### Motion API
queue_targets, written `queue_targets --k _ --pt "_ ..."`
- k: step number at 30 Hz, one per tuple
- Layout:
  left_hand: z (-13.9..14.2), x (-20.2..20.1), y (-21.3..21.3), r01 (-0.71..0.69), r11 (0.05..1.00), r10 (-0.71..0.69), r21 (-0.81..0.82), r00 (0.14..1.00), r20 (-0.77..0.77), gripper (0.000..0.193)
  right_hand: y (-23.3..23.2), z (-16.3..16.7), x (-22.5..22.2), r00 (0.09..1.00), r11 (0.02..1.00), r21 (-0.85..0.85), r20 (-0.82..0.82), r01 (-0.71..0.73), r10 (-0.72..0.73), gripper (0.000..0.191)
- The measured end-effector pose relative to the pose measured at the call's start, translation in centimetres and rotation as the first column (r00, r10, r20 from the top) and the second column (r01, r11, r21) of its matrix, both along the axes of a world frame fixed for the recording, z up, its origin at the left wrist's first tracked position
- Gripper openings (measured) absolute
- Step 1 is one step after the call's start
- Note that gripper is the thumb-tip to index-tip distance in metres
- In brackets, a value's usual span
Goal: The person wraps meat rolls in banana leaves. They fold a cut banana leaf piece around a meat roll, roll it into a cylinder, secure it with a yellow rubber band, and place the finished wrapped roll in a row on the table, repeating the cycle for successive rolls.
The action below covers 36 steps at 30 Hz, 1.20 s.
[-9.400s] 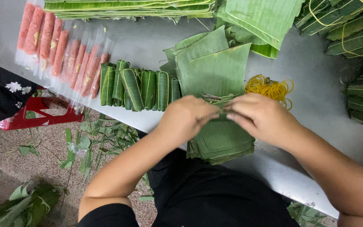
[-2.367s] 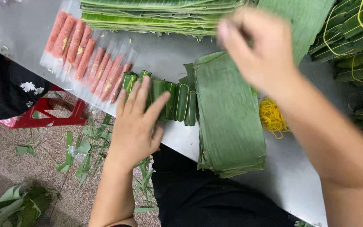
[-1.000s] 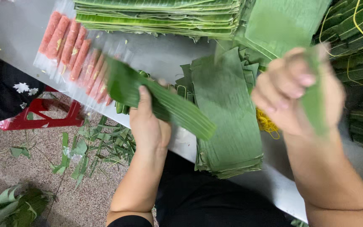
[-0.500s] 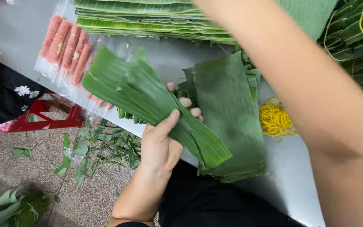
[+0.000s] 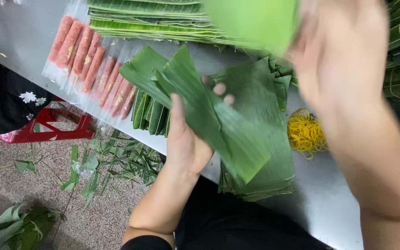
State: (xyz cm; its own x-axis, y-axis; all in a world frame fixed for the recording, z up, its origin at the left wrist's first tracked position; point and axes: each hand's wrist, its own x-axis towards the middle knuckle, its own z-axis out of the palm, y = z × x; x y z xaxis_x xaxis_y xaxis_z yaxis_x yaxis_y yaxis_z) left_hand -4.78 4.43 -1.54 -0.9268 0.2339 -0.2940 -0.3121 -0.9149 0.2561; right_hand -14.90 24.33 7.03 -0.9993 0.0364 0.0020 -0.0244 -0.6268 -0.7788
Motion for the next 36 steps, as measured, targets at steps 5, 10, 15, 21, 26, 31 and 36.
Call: queue_targets --k 5,10,15,21,26,31,36 --pt "-0.6 -2.6 -0.1 -0.064 0.992 0.060 -0.111 0.998 -0.037 0.061 1.9 -8.1 10.6 0.894 0.815 0.460 0.422 -0.352 0.148 0.027" --pt "-2.3 -2.5 0.4 0.047 0.950 -0.026 -0.307 0.997 0.071 0.046 4.7 -10.9 12.0 0.854 0.965 -0.019 0.461 -0.263 0.242 0.043" --pt "-4.2 -0.8 0.6 0.133 0.967 -0.105 -0.219 0.985 0.135 0.038 5.6 -11.2 12.4 0.879 0.860 0.473 0.473 -0.193 -0.063 0.038" --pt "0.1 -1.9 -4.4 -0.159 0.987 0.149 -0.025 0.961 -0.233 0.013 8.4 -11.5 13.0 0.856 0.905 0.365 0.376 0.217 -0.356 0.042" --pt "1.5 -1.7 -3.4 -0.117 0.834 0.231 -0.540 0.961 0.149 0.039 9.1 -13.3 16.3 0.928 0.968 0.252 0.355 0.019 -0.111 0.041" --pt "-1.7 0.0 1.6 0.119 0.934 -0.091 -0.338 0.991 0.099 0.062 7.8 -17.5 19.9 0.931 0.868 0.454 0.365 -0.200 0.023 0.036" --pt "-1.3 0.0 1.2 0.053 0.858 -0.048 -0.511 0.999 0.022 0.050 7.3 -15.8 19.6 0.976 0.757 0.621 0.190 -0.201 0.104 0.027"
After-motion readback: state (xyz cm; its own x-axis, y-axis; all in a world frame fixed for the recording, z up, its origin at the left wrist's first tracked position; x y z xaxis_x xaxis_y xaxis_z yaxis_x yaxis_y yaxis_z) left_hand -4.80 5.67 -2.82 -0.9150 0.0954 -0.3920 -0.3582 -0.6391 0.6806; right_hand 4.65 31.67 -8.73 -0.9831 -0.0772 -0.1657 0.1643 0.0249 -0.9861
